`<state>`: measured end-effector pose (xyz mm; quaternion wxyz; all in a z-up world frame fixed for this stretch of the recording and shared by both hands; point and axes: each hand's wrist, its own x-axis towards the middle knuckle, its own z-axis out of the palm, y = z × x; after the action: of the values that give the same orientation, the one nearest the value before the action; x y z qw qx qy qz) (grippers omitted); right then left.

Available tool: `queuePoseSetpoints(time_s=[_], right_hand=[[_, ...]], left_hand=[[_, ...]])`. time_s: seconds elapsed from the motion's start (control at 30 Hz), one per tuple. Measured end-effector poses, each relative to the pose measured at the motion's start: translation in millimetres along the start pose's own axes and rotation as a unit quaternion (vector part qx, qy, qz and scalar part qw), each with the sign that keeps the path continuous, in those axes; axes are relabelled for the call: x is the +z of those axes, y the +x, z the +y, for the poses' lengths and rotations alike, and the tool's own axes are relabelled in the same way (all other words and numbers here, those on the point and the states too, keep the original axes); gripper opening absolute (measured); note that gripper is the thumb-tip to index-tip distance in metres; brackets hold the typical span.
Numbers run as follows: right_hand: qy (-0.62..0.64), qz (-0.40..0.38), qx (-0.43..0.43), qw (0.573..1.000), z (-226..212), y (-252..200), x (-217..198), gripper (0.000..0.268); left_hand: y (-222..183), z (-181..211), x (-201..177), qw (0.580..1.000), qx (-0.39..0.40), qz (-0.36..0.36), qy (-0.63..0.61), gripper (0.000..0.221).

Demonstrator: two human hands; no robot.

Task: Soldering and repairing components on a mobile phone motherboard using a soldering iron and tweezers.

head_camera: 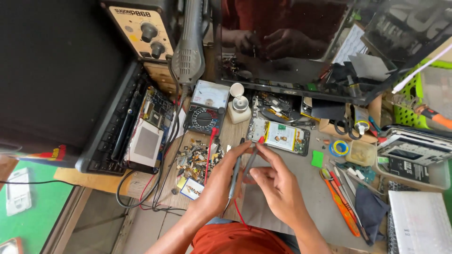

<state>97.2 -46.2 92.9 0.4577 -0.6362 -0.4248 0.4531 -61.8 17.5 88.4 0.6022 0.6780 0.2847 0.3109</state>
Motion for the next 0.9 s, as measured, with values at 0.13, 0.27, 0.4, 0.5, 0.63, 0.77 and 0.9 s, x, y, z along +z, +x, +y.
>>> queuePoseSetpoints(time_s=[0.13,0.27,0.4,0.5,0.63,0.77,0.9], right_hand=[[-0.004,0.026,0.044,0.999,1,0,6,0.061],[0.065,0.012,-0.019,0.998,16,0,11,0.05],[0.114,-0.033,-0.001,0.993,34,4,8,0.032],[0.086,-0.029,0.006,0.996,26,5,4,0.029],[0.04,-0.021,0.008,0.999,14,2,0,0.028],[-0.022,0.004,-0.051,0.998,17,2,4,0.025],[-0.157,0.01,-0.109,0.981,26,0,-3,0.02]], left_hand=[[10,-3,-1,0.986,0.026,-0.031,0.16,0.061],[20,-10,0,0.946,-0.054,-0.087,0.306,0.091],[25,-16,-7,0.932,-0.094,-0.158,0.314,0.097],[27,-4,-8,0.941,-0.137,-0.178,0.252,0.089],[24,-12,-11,0.981,-0.086,-0.171,0.045,0.074],[25,-33,-7,0.976,-0.144,-0.121,-0.111,0.066],[29,-37,-3,0.978,-0.187,-0.083,-0.049,0.06]])
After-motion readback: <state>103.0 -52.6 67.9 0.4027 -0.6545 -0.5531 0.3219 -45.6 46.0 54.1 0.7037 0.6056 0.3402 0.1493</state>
